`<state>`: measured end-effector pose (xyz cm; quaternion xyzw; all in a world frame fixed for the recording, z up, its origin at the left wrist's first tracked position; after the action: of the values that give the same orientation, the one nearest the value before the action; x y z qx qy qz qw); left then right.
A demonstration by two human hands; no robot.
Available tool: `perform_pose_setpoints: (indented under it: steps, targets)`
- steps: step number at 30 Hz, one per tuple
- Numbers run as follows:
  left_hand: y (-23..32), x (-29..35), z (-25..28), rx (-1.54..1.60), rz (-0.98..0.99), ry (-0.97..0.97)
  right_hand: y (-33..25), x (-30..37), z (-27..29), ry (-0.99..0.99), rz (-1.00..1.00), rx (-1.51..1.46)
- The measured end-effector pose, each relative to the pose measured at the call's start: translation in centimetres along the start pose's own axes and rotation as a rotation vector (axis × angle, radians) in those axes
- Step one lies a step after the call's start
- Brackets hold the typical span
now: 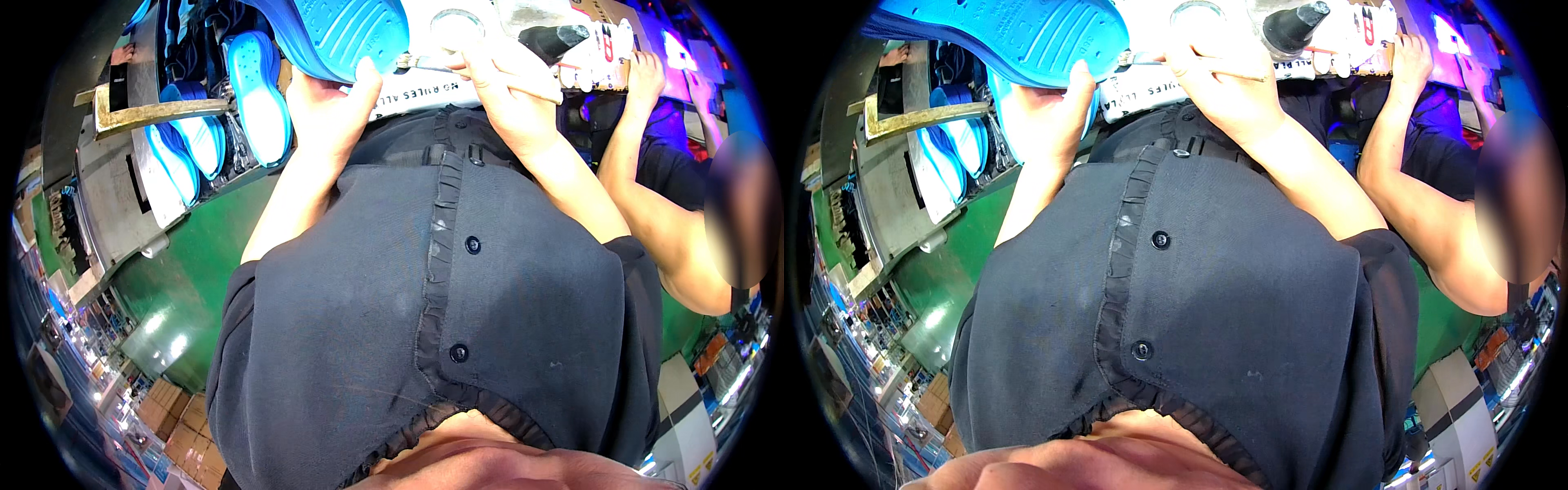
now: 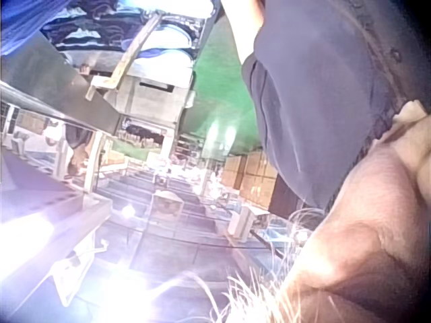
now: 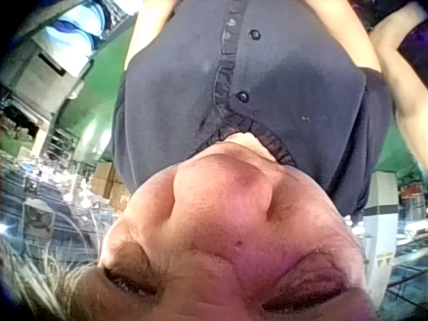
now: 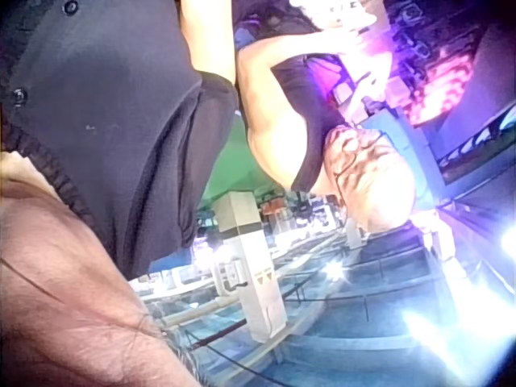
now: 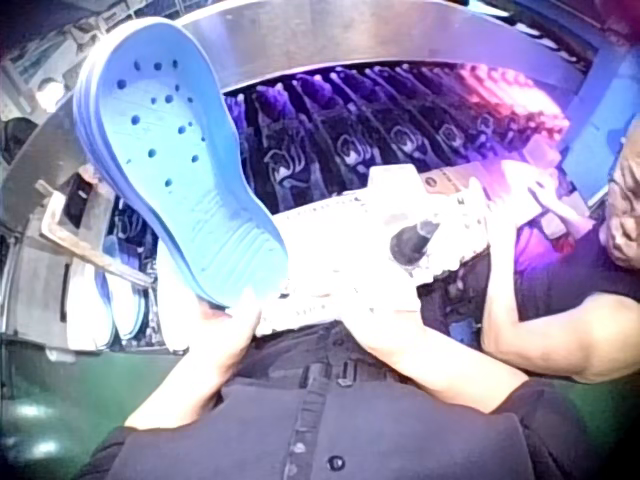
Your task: The person uses a brush to apply a liquid from a container to the underside of blue shoe soles, handling them one at a time and placing them on a conveyor belt.
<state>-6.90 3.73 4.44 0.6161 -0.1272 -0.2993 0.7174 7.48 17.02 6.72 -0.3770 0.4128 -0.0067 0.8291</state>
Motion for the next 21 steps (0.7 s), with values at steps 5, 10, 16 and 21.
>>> perform_pose_setpoints:
  steps: [5,10,16,21]
  targets:
    - [0.0,0.1,0.5,-0.054,-0.005,0.012,1.8,1.3,0.9,0.076,-0.130,-0.089]
    - [0.1,0.4,0.1,0.010,-0.016,-0.001,-0.1,0.2,0.4,0.017,0.006,-0.019]
    - [0.6,0.2,-0.3,-0.122,-0.001,-0.029,0.3,0.6,0.9,0.018,0.066,0.041]
    - [0.7,-0.3,-0.1,-0.061,-0.021,-0.014,1.7,1.0,2.1,0.101,-0.081,-0.049]
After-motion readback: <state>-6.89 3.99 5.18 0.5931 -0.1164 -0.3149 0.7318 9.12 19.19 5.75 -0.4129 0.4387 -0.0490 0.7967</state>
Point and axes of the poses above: each hand's wrist, its own x-axis away from the middle knuckle, its own z-axis out of the back of the hand, y = z × x, the point moved 10 cm from there along -x, towards the middle knuckle, and after that the axes turned 11 degrees about z, right-handed, at the moved point
